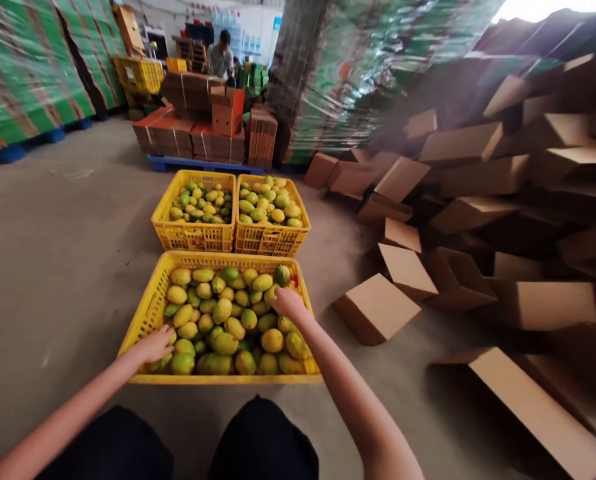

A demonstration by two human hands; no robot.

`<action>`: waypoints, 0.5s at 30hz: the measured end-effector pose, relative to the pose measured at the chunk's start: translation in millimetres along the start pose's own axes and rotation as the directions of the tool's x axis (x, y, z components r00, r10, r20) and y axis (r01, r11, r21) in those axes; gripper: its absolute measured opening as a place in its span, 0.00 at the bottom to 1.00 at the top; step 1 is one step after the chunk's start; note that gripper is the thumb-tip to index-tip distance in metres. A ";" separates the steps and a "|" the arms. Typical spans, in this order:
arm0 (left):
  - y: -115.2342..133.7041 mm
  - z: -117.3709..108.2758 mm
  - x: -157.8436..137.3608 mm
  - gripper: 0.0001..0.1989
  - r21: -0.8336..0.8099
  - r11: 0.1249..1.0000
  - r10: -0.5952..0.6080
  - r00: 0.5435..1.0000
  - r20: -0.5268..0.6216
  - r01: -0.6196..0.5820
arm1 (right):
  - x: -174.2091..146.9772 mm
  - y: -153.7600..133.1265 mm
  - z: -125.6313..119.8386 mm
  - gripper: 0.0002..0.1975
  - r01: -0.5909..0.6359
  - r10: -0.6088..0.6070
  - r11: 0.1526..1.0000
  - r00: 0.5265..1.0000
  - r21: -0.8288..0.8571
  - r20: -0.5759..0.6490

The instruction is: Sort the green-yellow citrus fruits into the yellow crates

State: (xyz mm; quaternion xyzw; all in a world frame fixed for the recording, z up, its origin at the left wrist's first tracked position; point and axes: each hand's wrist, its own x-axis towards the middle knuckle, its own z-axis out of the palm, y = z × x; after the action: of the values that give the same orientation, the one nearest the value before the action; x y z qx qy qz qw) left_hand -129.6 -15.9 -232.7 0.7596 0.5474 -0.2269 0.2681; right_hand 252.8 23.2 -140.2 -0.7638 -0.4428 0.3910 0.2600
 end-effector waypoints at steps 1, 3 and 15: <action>-1.0 0.5 0.1 0.23 0.000 1.000 0.002 1.000 0.010 -0.002 | 2.6 -0.2 7.0 0.18 0.029 -0.029 0.999 1.000 -0.040 -0.010; -2.2 0.3 0.7 0.23 -0.001 1.000 0.004 1.000 0.019 -0.004 | 10.5 -4.4 19.3 0.33 0.081 -0.084 0.989 0.996 -0.126 -0.018; 2.4 -18.1 -8.4 0.19 -0.046 0.999 -0.001 1.000 -0.013 0.001 | 3.6 -47.6 29.1 0.16 0.190 -0.193 0.977 0.981 -0.092 -0.025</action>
State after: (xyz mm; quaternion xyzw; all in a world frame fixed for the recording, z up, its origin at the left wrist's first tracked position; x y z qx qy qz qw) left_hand -128.9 -10.6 -213.3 0.7544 0.5547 -0.2092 0.2819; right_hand 207.4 50.3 -122.4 -0.7348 -0.5270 0.3311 0.2695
